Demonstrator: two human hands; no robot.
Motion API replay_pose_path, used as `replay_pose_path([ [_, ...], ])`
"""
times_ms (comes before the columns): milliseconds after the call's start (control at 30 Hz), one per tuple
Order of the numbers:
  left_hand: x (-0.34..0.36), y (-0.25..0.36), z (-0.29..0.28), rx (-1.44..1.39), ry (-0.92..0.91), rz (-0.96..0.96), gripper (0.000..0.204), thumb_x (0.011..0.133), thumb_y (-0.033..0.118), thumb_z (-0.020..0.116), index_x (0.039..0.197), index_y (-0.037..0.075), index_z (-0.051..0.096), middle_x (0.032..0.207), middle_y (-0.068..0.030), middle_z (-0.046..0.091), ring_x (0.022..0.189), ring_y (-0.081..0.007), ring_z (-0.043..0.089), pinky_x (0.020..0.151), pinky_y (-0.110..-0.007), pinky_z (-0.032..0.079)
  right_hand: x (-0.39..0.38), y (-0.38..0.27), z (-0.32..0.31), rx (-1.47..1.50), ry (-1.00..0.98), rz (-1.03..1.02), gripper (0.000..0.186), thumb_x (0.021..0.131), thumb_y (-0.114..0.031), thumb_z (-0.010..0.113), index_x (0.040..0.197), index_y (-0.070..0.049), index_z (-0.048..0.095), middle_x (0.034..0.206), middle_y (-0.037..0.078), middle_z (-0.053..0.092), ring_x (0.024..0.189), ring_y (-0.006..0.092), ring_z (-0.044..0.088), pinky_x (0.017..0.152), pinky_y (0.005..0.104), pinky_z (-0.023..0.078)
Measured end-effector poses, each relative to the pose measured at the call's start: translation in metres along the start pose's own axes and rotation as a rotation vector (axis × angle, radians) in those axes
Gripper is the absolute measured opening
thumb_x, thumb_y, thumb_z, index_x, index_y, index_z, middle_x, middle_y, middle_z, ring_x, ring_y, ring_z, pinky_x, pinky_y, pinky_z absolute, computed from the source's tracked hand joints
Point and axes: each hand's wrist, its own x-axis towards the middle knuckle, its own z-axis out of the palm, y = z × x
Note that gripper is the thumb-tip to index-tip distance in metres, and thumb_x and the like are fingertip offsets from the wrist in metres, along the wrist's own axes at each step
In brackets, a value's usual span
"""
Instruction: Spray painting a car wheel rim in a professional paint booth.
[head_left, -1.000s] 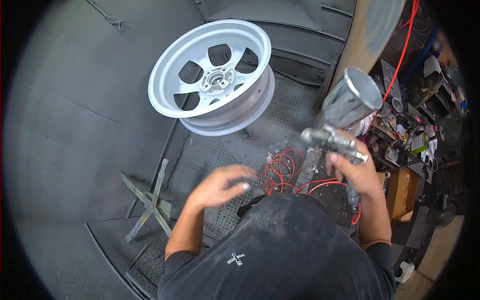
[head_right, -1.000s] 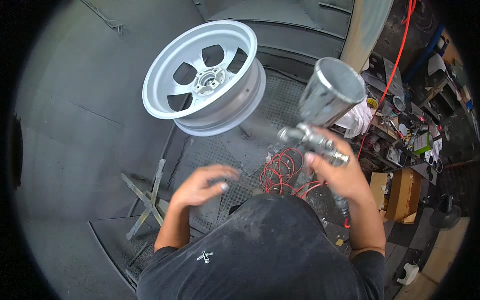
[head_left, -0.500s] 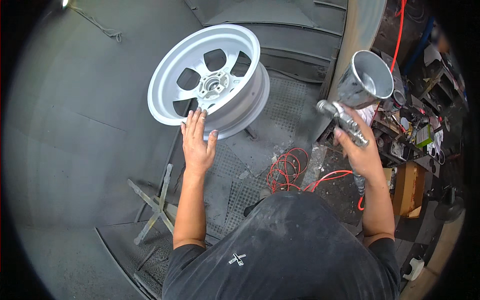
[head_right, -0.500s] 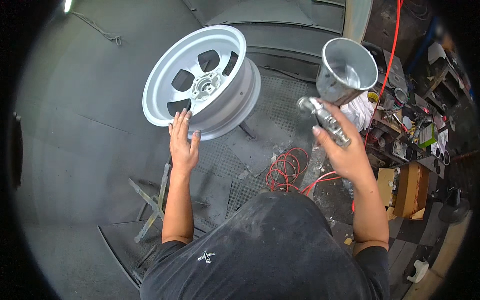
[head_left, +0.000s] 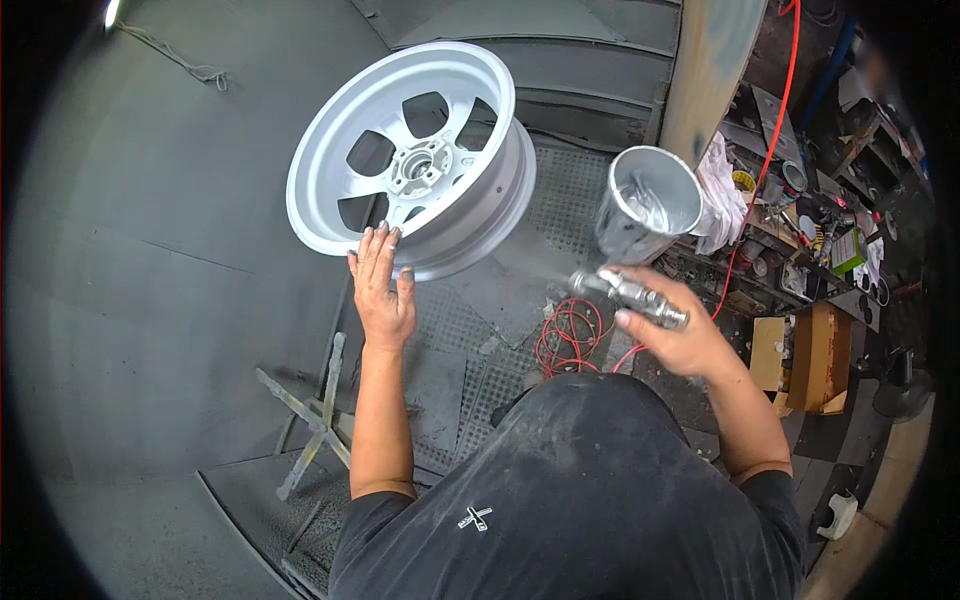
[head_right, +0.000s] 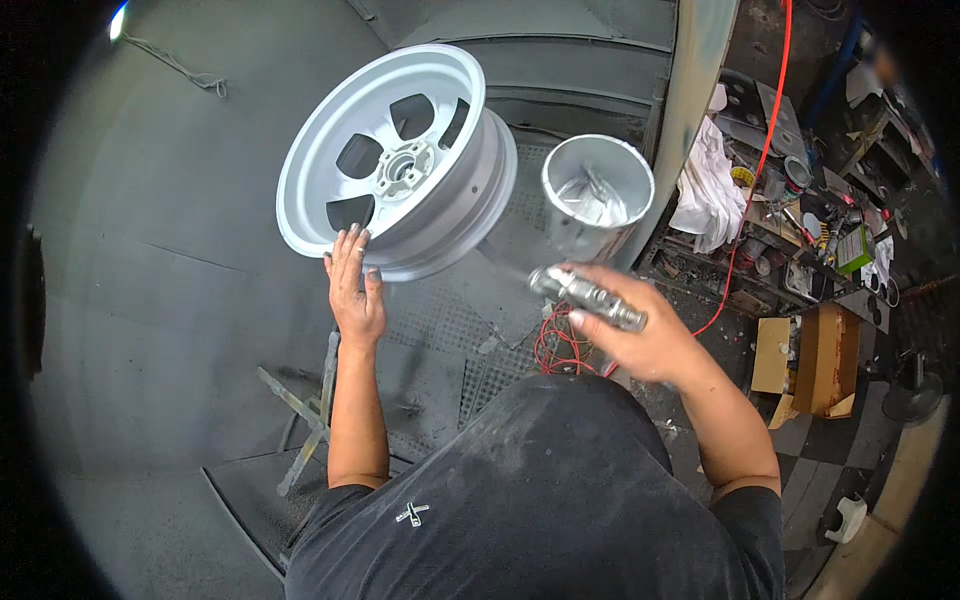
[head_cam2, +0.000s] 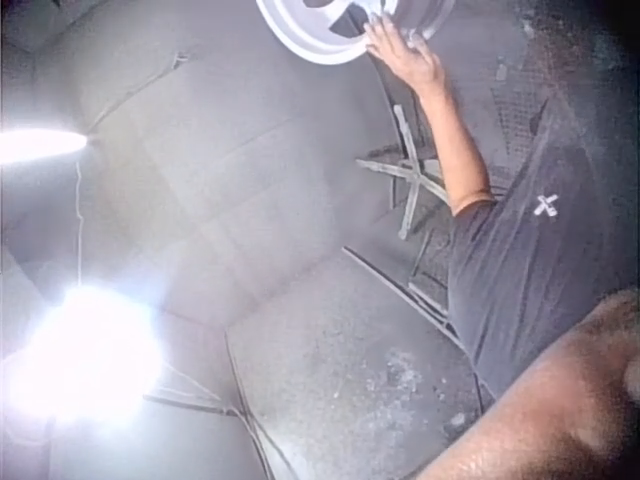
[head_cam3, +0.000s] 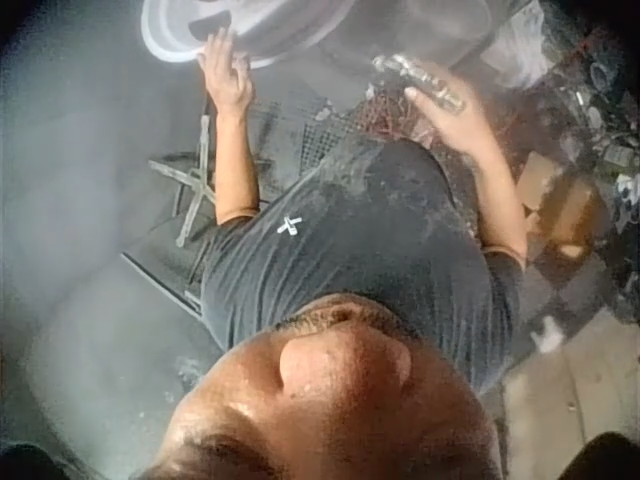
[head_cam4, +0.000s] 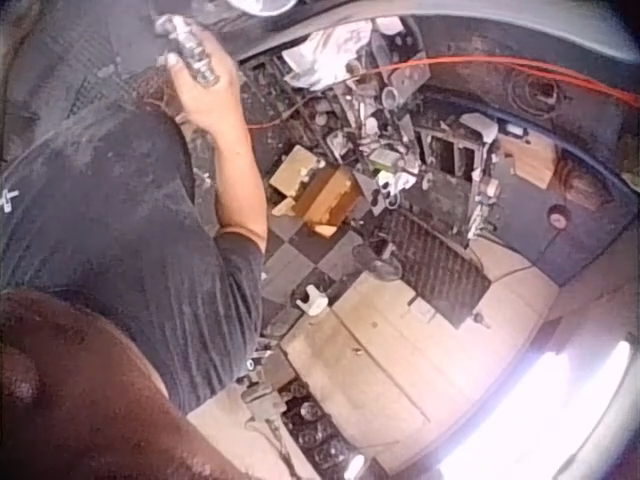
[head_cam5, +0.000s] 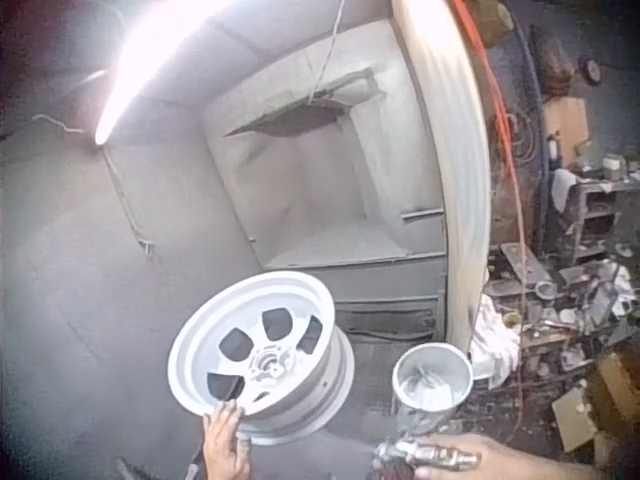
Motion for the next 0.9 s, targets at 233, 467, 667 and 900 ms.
replay_pose_path([
  [233, -0.006, -0.035, -0.009, -0.081, 0.074, 0.024, 0.051, 0.097, 0.048, 0.043, 0.123, 0.009, 0.063, 0.132, -0.0103, 0.058, 0.134, -0.0309, 0.043, 0.113, -0.05, 0.021, 0.013, -0.003, -0.025, -0.106, 0.181, 0.137, 0.041, 0.088, -0.012, 0.062, 0.127, -0.001, 0.056, 0.116, 0.01, 0.064, 0.104, 0.0156, 0.057, 0.093, 0.0292, 0.043],
  [467, -0.003, -0.083, -0.014, -0.225, 0.188, 0.067, 0.05, 0.099, 0.043, 0.039, 0.109, 0.004, 0.069, 0.118, -0.0128, 0.066, 0.128, -0.0326, 0.05, 0.112, -0.05, 0.023, 0.007, -0.003, -0.009, -0.069, 0.223, 0.203, 0.044, 0.088, -0.013, 0.065, 0.129, -0.001, 0.054, 0.121, 0.012, 0.062, 0.112, 0.018, 0.057, 0.097, 0.0314, 0.043],
  [667, 0.005, -0.125, -0.026, -0.249, 0.228, -0.023, 0.05, 0.101, 0.041, 0.037, 0.107, 0.004, 0.069, 0.12, -0.0118, 0.066, 0.131, -0.0344, 0.047, 0.113, -0.052, 0.02, -0.004, -0.035, 0.008, 0.409, -0.154, 0.321, 0.048, 0.088, -0.019, 0.066, 0.131, 0.0, 0.053, 0.094, 0.005, 0.064, 0.074, 0.0092, 0.058, 0.068, 0.0255, 0.048],
  [900, 0.006, -0.05, -0.027, 0.009, 0.017, 0.044, 0.038, 0.099, 0.029, 0.038, 0.121, 0.012, 0.064, 0.129, -0.0068, 0.061, 0.132, -0.0282, 0.045, 0.114, -0.054, 0.018, 0.019, -0.016, -0.006, -0.145, 0.196, 0.041, 0.044, 0.088, -0.014, 0.065, 0.128, 0.0, 0.054, 0.117, 0.012, 0.064, 0.105, 0.0169, 0.059, 0.093, 0.0308, 0.044],
])
